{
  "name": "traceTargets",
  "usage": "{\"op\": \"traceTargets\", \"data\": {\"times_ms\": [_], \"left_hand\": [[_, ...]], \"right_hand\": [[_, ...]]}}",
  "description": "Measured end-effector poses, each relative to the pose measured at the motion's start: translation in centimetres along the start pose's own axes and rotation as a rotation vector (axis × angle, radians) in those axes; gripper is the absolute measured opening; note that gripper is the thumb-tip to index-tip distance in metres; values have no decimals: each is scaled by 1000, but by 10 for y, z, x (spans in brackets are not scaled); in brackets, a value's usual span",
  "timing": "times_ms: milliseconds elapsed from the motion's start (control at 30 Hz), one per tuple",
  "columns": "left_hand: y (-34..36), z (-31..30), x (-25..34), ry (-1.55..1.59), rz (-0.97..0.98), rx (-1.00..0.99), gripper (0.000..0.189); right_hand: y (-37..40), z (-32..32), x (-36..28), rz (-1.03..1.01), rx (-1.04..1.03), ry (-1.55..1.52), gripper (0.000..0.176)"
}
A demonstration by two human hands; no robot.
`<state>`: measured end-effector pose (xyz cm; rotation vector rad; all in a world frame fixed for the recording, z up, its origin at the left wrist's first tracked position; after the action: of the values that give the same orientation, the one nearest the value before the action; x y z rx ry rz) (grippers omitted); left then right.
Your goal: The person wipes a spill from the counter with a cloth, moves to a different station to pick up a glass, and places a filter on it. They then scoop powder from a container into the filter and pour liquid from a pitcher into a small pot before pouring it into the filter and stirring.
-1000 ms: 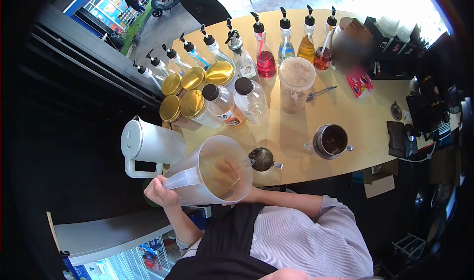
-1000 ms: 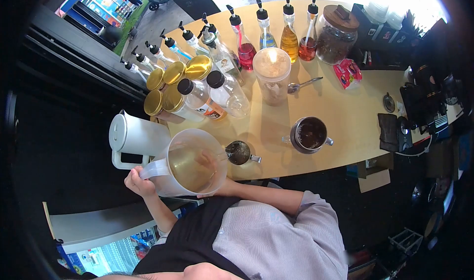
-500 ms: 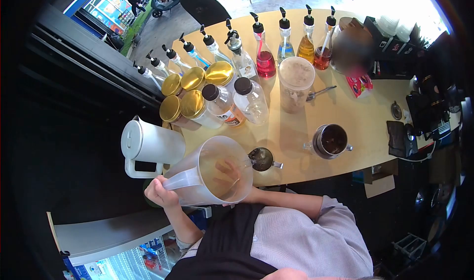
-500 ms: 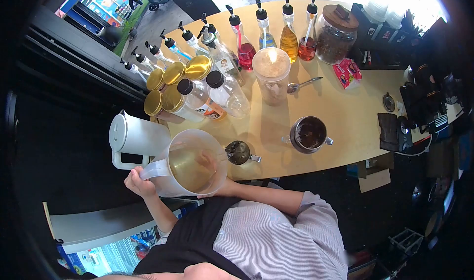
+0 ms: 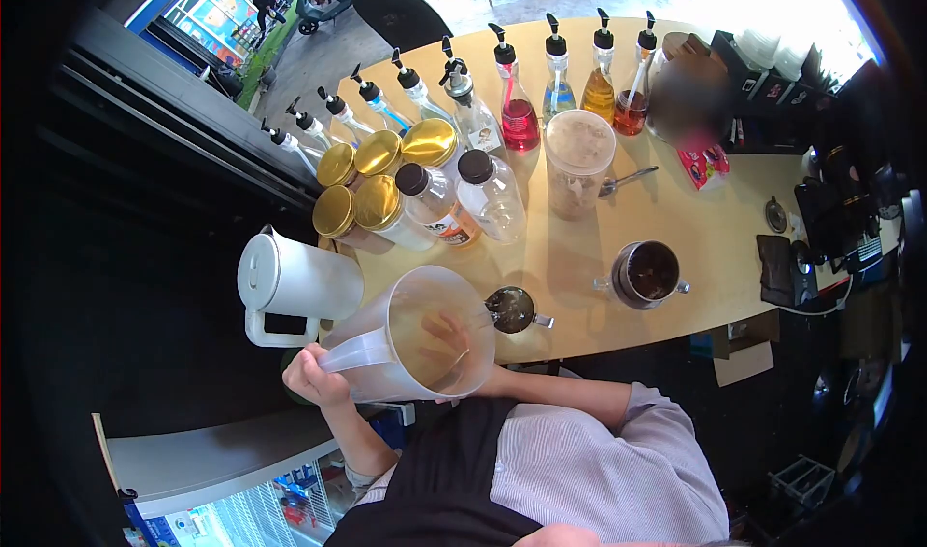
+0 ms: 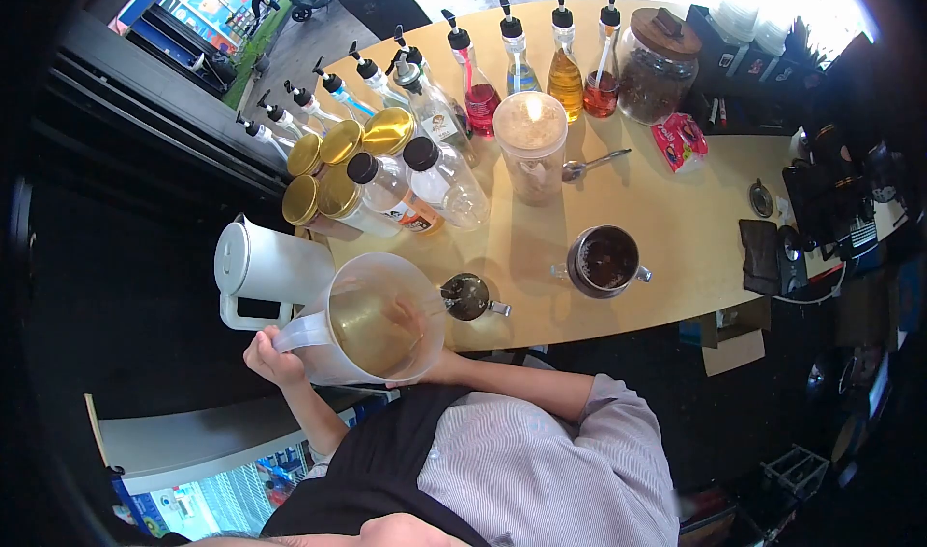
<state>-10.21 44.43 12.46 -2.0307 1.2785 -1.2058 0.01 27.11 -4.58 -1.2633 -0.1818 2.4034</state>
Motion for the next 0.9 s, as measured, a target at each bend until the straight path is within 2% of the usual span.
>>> {"op": "traceTargets", "data": {"times_ms": [67, 133, 167, 233, 433, 533, 900], "left_hand": [[-3, -1, 6, -74, 62, 29, 42], [-7, -2, 18, 92, -75, -22, 41], [-9, 1, 19, 92, -75, -21, 41], [-13, 6, 22, 7, 21, 96, 42], [-11, 9, 18, -97, 99, 184, 43], [-14, 6, 24, 31, 14, 95, 44], [-10, 6, 17, 25, 43, 117, 44]], "right_hand": [[-1, 2, -4, 0, -1, -13, 138], [-1, 2, -8, 6, -17, -4, 138], [-1, 2, -5, 6, -17, -4, 138], [-2, 2, -1, -30, -4, -17, 138], [-2, 1, 7, -61, 3, 1, 139], [0, 2, 6, -26, 12, 19, 140], [1, 3, 2, -27, 3, 33, 140]]}}
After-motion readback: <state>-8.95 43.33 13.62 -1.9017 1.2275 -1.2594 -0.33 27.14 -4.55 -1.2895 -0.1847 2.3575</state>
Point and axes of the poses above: each hand's wrist, its own y-axis away from the middle knuckle, its own z-axis out of the palm, x = y × z, the point moved 1 cm from there along -y, towards the middle knuckle, and after that the axes turned 6 degrees about -x, right-handed, at the moved point
